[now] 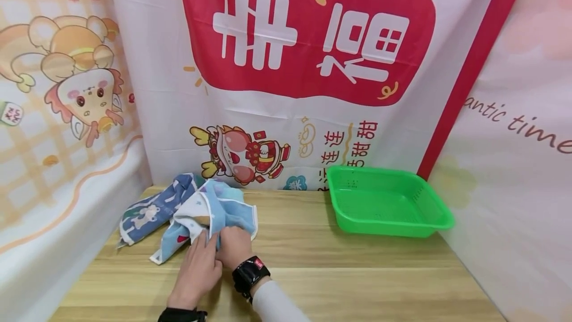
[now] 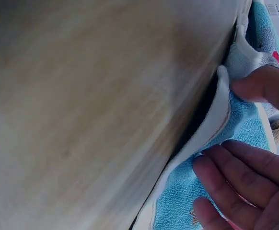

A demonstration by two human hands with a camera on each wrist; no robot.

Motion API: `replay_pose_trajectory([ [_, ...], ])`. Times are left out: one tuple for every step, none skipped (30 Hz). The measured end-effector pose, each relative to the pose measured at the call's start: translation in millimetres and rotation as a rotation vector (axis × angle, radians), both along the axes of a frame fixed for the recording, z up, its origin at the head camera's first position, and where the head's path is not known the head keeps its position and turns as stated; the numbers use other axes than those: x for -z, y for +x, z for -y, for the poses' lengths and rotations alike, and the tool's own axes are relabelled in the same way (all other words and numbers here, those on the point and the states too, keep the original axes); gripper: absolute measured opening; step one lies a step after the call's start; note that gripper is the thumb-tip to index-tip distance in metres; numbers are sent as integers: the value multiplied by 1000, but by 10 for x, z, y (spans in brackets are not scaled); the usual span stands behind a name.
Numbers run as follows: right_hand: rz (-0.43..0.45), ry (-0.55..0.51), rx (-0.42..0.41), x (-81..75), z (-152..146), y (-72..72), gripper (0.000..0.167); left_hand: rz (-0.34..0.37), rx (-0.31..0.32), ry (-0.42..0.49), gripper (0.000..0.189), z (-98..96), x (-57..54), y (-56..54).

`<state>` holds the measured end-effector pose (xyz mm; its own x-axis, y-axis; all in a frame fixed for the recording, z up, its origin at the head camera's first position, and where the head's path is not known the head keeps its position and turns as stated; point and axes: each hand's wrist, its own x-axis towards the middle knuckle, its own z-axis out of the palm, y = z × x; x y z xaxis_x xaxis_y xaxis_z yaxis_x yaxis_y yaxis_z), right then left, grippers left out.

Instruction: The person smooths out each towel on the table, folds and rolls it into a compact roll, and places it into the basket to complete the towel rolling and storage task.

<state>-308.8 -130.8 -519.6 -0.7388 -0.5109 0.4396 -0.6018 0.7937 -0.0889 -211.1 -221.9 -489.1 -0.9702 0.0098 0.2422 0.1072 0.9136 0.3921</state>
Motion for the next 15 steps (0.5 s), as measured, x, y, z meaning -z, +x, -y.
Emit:
replay_pose_trajectory([
  [-1, 3, -4, 1, -10, -14, 30, -14, 4, 2, 60, -12, -3, -12],
  [-1, 5, -7, -1, -21, -27, 26, -28, 7, 2, 59, -24, -11, -21],
  [4, 8, -14, -2, -32, -36, 24, -42, 9, 1, 58, -33, -18, -29],
  [7, 11, -20, -2, -43, -43, 21, -56, 9, -4, 57, -44, -24, -38],
  [14, 9, -27, -5, -56, -49, 19, -67, 9, -9, 56, -51, -28, -46],
  [26, 8, -36, -11, -69, -51, 18, -80, 9, -17, 56, -58, -31, -52],
  [39, 8, -47, -18, -85, -51, 17, -93, 10, -25, 55, -64, -32, -57],
  [61, -2, -61, -27, -105, -50, 17, -109, 12, -35, 55, -71, -33, -61],
  [84, -18, -77, -37, -127, -50, 16, -127, 15, -44, 55, -75, -31, -70],
  [110, -35, -93, -56, -149, -52, 15, -147, 17, -49, 55, -81, -31, -77],
  [138, -53, -111, -81, -174, -53, 13, -165, 19, -54, 56, -84, -31, -84],
  [164, -66, -130, -112, -201, -52, 8, -183, 21, -56, 57, -88, -36, -94],
  [183, -75, -147, -146, -230, -51, 4, -198, 20, -59, 57, -95, -42, -106],
  [206, -87, -162, -182, -258, -52, 7, -209, 17, -59, 58, -99, -51, -119],
  [219, -93, -173, -227, -286, -49, 14, -218, 13, -59, 58, -102, -63, -134],
])
